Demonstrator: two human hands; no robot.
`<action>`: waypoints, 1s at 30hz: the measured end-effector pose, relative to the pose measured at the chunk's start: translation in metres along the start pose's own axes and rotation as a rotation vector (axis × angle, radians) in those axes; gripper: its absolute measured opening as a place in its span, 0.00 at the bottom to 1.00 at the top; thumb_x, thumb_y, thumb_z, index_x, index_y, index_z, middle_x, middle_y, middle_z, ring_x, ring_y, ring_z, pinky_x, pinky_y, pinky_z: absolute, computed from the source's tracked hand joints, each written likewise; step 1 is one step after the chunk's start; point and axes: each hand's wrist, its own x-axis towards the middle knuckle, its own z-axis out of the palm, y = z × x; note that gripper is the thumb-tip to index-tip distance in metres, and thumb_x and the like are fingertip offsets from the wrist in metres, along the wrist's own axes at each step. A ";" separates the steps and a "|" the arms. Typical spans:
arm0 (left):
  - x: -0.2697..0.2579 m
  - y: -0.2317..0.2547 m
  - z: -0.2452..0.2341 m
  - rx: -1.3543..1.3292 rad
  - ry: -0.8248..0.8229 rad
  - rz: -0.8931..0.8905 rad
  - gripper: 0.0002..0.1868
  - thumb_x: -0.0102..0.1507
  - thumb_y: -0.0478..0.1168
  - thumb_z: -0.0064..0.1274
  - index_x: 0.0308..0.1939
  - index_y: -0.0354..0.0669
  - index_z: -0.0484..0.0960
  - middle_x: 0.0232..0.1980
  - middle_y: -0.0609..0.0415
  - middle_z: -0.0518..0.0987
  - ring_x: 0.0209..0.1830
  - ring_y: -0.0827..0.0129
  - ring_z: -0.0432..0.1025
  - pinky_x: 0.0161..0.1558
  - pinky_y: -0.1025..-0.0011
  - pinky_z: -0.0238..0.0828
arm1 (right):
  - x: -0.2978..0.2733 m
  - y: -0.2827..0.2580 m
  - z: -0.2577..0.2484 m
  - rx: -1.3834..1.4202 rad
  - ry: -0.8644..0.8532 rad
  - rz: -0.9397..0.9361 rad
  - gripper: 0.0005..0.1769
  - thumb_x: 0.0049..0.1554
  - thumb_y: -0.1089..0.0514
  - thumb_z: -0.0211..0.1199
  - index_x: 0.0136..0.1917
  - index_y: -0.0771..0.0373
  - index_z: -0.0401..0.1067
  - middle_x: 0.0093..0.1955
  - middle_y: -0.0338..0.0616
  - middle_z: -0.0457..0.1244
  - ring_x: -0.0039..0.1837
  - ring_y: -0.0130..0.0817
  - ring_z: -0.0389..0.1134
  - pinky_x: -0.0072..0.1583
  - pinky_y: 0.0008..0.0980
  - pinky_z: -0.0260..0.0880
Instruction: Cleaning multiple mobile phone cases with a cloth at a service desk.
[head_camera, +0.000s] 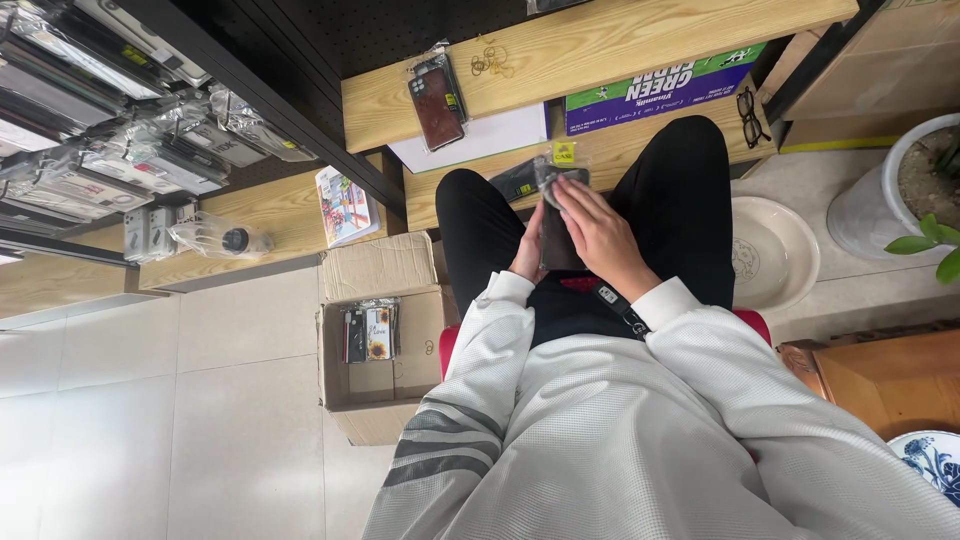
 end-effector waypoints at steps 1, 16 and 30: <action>0.007 -0.005 -0.012 -0.001 0.001 -0.001 0.31 0.69 0.58 0.53 0.55 0.28 0.80 0.44 0.40 0.82 0.38 0.59 0.78 0.40 0.69 0.78 | -0.005 0.009 0.010 0.000 -0.001 0.001 0.21 0.70 0.61 0.51 0.74 0.65 0.69 0.74 0.53 0.62 0.73 0.50 0.62 0.68 0.42 0.67; 0.008 -0.010 -0.016 0.133 0.031 -0.006 0.33 0.69 0.62 0.52 0.62 0.34 0.78 0.55 0.35 0.80 0.54 0.48 0.76 0.55 0.57 0.76 | -0.014 0.021 0.011 0.008 0.126 0.066 0.08 0.61 0.61 0.66 0.55 0.58 0.76 0.45 0.43 0.64 0.50 0.48 0.69 0.49 0.43 0.72; 0.025 -0.005 -0.036 0.174 0.156 0.090 0.37 0.69 0.68 0.47 0.68 0.43 0.74 0.64 0.40 0.75 0.63 0.51 0.71 0.64 0.56 0.69 | -0.022 0.025 0.024 -0.098 -0.019 0.011 0.12 0.57 0.64 0.63 0.53 0.51 0.76 0.42 0.38 0.61 0.47 0.42 0.70 0.48 0.39 0.74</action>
